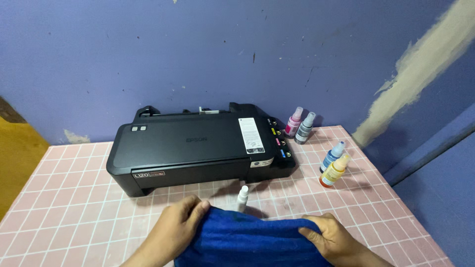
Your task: The person wipes the exterior of an Epson L120 printer with a blue cloth, then sprays a cleaning solution onto the cloth and continues wiping the top and sides of the printer. Ink bottles are visible nearby but not used.
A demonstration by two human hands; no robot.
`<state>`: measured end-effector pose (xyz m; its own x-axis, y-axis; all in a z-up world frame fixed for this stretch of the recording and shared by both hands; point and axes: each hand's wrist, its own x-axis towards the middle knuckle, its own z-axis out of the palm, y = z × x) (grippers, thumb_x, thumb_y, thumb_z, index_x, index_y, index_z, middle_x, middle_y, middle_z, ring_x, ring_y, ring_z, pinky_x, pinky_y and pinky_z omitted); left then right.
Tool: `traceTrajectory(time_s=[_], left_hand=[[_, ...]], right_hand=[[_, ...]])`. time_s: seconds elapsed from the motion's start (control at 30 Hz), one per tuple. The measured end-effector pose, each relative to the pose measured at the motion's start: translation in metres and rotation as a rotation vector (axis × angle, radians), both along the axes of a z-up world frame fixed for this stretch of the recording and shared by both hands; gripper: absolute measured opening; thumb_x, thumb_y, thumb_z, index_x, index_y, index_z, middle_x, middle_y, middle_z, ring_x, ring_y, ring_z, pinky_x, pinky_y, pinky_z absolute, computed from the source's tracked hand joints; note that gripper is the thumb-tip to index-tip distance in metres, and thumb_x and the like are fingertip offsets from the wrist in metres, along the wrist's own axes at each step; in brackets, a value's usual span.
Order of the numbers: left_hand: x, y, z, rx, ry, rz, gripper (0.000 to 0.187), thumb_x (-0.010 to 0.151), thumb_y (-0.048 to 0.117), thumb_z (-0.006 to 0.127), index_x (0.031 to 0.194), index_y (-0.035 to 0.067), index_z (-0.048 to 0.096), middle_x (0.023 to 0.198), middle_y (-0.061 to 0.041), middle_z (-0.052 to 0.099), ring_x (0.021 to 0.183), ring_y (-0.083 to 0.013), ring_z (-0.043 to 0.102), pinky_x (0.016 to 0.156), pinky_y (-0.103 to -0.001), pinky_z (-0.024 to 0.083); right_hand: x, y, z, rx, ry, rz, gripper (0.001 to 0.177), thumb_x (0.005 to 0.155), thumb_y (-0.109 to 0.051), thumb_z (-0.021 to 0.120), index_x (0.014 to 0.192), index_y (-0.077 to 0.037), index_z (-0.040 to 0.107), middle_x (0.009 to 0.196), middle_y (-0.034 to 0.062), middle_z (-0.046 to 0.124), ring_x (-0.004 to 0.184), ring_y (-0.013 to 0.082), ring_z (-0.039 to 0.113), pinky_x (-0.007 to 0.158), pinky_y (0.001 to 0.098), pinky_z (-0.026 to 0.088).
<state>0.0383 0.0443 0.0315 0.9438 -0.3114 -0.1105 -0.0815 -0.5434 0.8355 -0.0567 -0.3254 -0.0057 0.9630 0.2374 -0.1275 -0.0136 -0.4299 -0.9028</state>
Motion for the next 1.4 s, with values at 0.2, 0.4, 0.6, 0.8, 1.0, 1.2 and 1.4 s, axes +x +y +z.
traceTrajectory(time_s=[0.2,0.4,0.6,0.8,1.0,1.2,1.4], left_hand=[[-0.02,-0.009,0.03,0.222,-0.272,-0.14,0.032,0.087,0.035,0.071,0.109,0.012,0.068,0.099,-0.009,0.074,0.086,-0.0294,0.073,0.073,-0.039,0.056],[-0.023,-0.019,0.048,0.124,-0.173,-0.136,0.04,0.087,0.036,0.07,0.118,0.012,0.065,0.106,-0.008,0.072,0.084,-0.0279,0.073,0.077,-0.038,0.057],[-0.009,-0.046,0.027,-0.219,-0.37,-0.217,0.054,0.083,0.026,0.077,0.125,0.0,0.056,0.119,-0.022,0.063,0.112,-0.038,0.065,0.088,-0.043,0.053],[0.009,-0.064,0.003,-0.148,-0.125,-0.295,0.041,0.093,0.025,0.067,0.125,0.001,0.06,0.114,-0.018,0.07,0.101,-0.0311,0.072,0.085,-0.039,0.057],[0.016,-0.037,-0.003,-0.178,-0.14,-0.196,0.03,0.095,0.024,0.066,0.118,0.004,0.062,0.106,-0.011,0.065,0.091,-0.0246,0.07,0.074,-0.035,0.06],[0.021,-0.009,-0.01,-0.13,-0.159,-0.083,0.029,0.094,0.023,0.065,0.118,0.007,0.062,0.104,-0.009,0.063,0.085,-0.0259,0.066,0.076,-0.038,0.054],[0.026,-0.005,-0.04,-0.222,-0.207,-0.056,0.037,0.092,0.019,0.068,0.125,0.006,0.058,0.112,-0.011,0.066,0.095,-0.0233,0.07,0.08,-0.036,0.057]], right_hand=[[-0.005,-0.004,0.01,0.533,0.152,-0.27,0.041,0.095,-0.028,0.059,0.112,0.007,0.069,0.092,0.0142,0.077,0.081,0.0196,0.072,0.076,0.0358,0.06],[-0.006,0.013,0.08,0.59,-0.246,-0.228,0.05,0.087,-0.019,0.066,0.131,0.002,0.057,0.119,0.0097,0.073,0.106,0.0193,0.071,0.092,0.0343,0.056],[0.041,0.023,0.055,0.393,-0.505,-0.389,0.022,0.099,-0.013,0.064,0.115,0.001,0.064,0.104,0.0084,0.072,0.095,0.0166,0.069,0.089,0.0317,0.057],[0.071,0.02,0.013,0.02,-0.408,-0.354,0.022,0.101,-0.026,0.06,0.104,-0.004,0.064,0.082,0.0067,0.067,0.073,0.0146,0.063,0.066,0.0289,0.054],[0.082,0.029,0.015,-0.615,-0.09,-0.285,0.051,0.091,-0.022,0.062,0.124,0.005,0.034,0.077,0.0158,0.065,0.076,0.0307,0.069,0.073,0.0395,0.055],[0.088,0.05,0.025,-0.604,-0.965,-0.155,0.07,0.077,-0.005,0.069,0.133,0.007,0.029,0.129,0.0323,0.048,0.113,0.0462,0.058,0.098,0.0482,0.049],[0.1,0.076,0.024,-0.992,-1.355,-0.075,0.049,0.085,-0.011,0.069,0.132,-0.007,0.054,0.136,0.0143,0.054,0.119,0.0377,0.054,0.097,0.0473,0.047]])
